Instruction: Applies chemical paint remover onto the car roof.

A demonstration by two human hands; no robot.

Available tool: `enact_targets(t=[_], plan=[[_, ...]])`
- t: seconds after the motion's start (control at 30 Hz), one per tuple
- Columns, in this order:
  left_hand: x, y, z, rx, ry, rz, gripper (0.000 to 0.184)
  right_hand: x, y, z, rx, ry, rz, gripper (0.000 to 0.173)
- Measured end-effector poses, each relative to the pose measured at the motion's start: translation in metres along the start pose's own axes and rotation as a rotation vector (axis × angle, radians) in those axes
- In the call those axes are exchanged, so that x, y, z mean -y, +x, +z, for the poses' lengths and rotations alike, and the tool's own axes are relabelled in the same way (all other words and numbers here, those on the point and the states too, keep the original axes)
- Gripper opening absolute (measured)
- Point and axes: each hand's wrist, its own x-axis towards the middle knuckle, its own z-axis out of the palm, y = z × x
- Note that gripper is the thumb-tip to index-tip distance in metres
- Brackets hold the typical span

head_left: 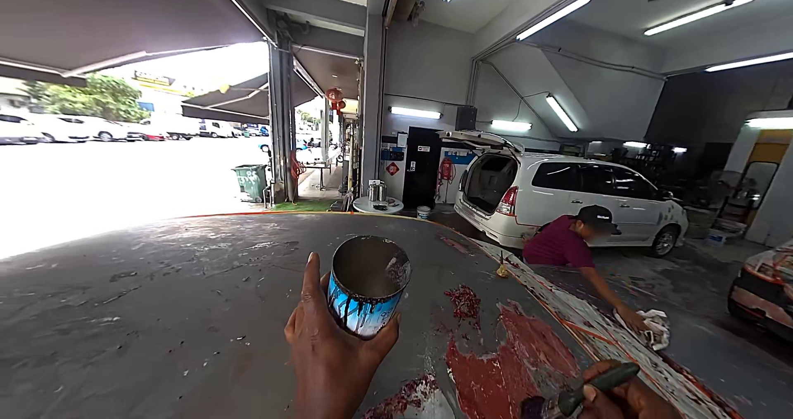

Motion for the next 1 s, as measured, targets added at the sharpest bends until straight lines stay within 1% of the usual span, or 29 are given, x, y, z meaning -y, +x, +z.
enact_targets(t=[0.17, 0.23, 0.33, 0.4, 0.5, 0.57, 0.63, 0.73, 0.9, 1.0], plan=[[-0.001, -0.001, 0.001, 0.016, 0.015, -0.002, 0.142, 0.009, 0.036, 0.025, -0.047, -0.031, 0.036, 0.017], [0.000, -0.001, 0.001, 0.010, 0.013, 0.003, 0.143, 0.017, 0.049, 0.041, -0.050, -0.018, -0.027, 0.017], [0.001, -0.002, 0.002, 0.003, 0.003, 0.026, 0.142, 0.018, 0.067, 0.071, -0.031, -0.001, -0.127, 0.017], [-0.001, -0.003, 0.002, 0.006, -0.005, 0.026, 0.142, 0.020, 0.081, 0.084, -0.047, 0.016, -0.149, 0.017], [-0.001, -0.004, -0.001, 0.013, 0.006, 0.018, 0.142, 0.024, 0.097, 0.093, 0.008, -0.025, -0.067, 0.018], [-0.001, -0.004, 0.000, 0.015, -0.003, 0.022, 0.143, 0.025, 0.103, 0.091, -0.038, -0.024, -0.023, 0.018], [-0.002, -0.004, 0.000, 0.015, -0.011, 0.015, 0.143, 0.024, 0.099, 0.082, -0.056, -0.018, -0.038, 0.018], [-0.002, -0.001, 0.000, 0.013, -0.011, 0.004, 0.142, 0.023, 0.070, 0.066, 0.016, -0.021, -0.050, 0.017], [-0.001, -0.002, -0.001, 0.017, -0.008, -0.019, 0.141, 0.018, 0.023, 0.023, 0.037, -0.044, -0.049, 0.017], [-0.001, -0.001, 0.000, 0.032, -0.008, -0.010, 0.142, 0.008, 0.008, 0.001, 0.013, 0.003, -0.043, 0.019]])
